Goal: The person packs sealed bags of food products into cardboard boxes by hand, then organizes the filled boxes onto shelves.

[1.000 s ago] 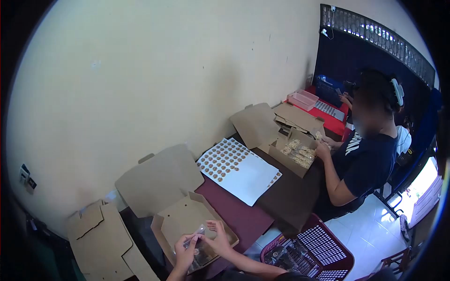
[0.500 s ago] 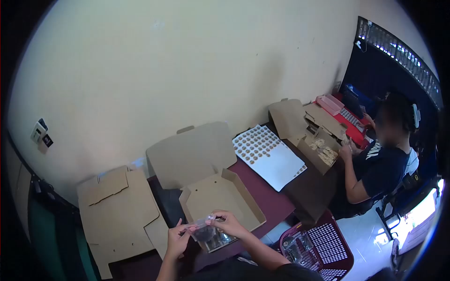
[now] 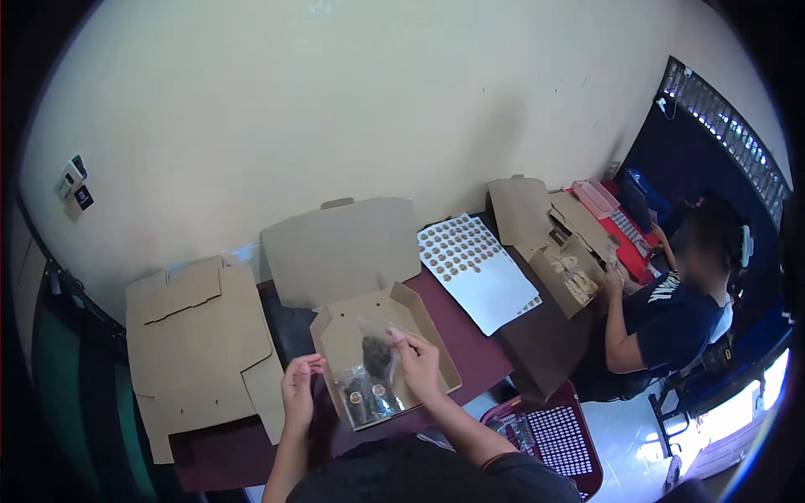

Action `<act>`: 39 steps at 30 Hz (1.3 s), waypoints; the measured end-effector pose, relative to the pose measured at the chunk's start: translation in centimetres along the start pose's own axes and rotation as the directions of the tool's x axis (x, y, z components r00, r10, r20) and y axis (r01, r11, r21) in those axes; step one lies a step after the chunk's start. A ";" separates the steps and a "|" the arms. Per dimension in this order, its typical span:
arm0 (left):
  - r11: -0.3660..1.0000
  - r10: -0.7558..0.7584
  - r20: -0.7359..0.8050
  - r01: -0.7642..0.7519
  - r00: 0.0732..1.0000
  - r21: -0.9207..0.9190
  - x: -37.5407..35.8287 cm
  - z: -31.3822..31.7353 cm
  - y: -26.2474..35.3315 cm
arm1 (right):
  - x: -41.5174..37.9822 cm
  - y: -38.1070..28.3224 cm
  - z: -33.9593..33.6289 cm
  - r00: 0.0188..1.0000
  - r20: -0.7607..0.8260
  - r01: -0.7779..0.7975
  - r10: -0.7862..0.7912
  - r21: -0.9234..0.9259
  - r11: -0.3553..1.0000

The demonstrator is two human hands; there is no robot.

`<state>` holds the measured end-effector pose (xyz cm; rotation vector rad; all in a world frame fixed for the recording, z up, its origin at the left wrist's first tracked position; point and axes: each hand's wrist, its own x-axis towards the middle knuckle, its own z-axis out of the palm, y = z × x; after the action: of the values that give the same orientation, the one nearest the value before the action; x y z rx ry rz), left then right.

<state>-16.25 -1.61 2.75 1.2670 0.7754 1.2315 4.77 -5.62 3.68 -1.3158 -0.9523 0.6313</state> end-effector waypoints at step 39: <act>0.963 -0.268 0.108 0.264 0.957 0.049 0.3 10.8 -6.6 | -0.6 6.2 -3.7 0.921 0.363 -0.223 0.145 0.184 0.957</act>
<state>-4.38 -3.37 -1.43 1.2050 0.8561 0.9244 8.43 -6.89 -2.46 -1.1199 -1.0107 1.1138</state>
